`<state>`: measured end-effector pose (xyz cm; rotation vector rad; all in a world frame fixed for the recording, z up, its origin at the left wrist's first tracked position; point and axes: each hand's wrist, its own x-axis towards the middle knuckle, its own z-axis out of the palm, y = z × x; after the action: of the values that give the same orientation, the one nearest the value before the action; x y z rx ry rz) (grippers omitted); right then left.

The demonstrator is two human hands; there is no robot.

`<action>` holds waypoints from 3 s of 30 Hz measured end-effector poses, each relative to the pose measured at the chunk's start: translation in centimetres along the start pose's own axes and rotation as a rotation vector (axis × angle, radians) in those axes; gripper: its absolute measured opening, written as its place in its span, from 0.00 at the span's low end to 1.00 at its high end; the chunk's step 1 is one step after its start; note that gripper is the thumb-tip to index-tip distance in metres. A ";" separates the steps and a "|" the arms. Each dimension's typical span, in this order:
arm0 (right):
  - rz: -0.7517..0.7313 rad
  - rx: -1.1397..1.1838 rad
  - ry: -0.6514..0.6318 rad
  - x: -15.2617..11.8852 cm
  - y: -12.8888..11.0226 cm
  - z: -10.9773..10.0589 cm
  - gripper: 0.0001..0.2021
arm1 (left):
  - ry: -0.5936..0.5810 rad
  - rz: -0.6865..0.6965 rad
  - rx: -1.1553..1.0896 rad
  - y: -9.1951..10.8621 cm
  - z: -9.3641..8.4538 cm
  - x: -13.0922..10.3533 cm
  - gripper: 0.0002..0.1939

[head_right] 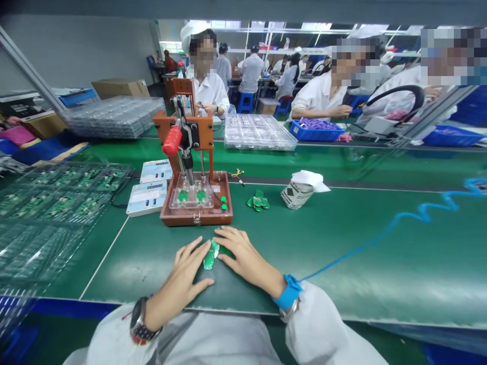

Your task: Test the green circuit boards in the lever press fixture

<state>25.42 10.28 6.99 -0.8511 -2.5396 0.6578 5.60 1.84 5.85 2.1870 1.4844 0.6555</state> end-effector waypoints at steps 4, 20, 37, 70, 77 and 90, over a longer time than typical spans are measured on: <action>-0.029 -0.038 -0.061 1.2 0.0 0.0 0.17 | 0.033 -0.032 0.006 -0.4 0.3 0.6 0.39; 0.118 0.024 0.014 0.2 1.0 -2.0 0.12 | 0.114 -0.083 0.068 -1.7 -0.7 -0.1 0.32; 0.042 0.133 -0.071 -0.4 -0.1 0.7 0.11 | 0.051 -0.075 0.157 -0.5 -1.1 0.7 0.31; -0.046 -0.058 0.208 0.0 3.5 2.8 0.14 | 0.318 -0.916 0.367 -23.4 -21.8 -1.5 0.25; -0.051 -0.038 0.209 0.1 3.5 2.9 0.13 | 0.275 -0.979 0.333 -23.2 -22.6 -1.3 0.20; -0.041 -0.063 0.173 0.0 3.5 2.9 0.13 | 0.374 -0.977 0.163 -24.5 -22.3 -1.6 0.24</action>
<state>25.59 11.85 2.79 -0.8368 -2.4254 0.4723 -26.22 10.51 9.35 1.1716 2.5577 0.5952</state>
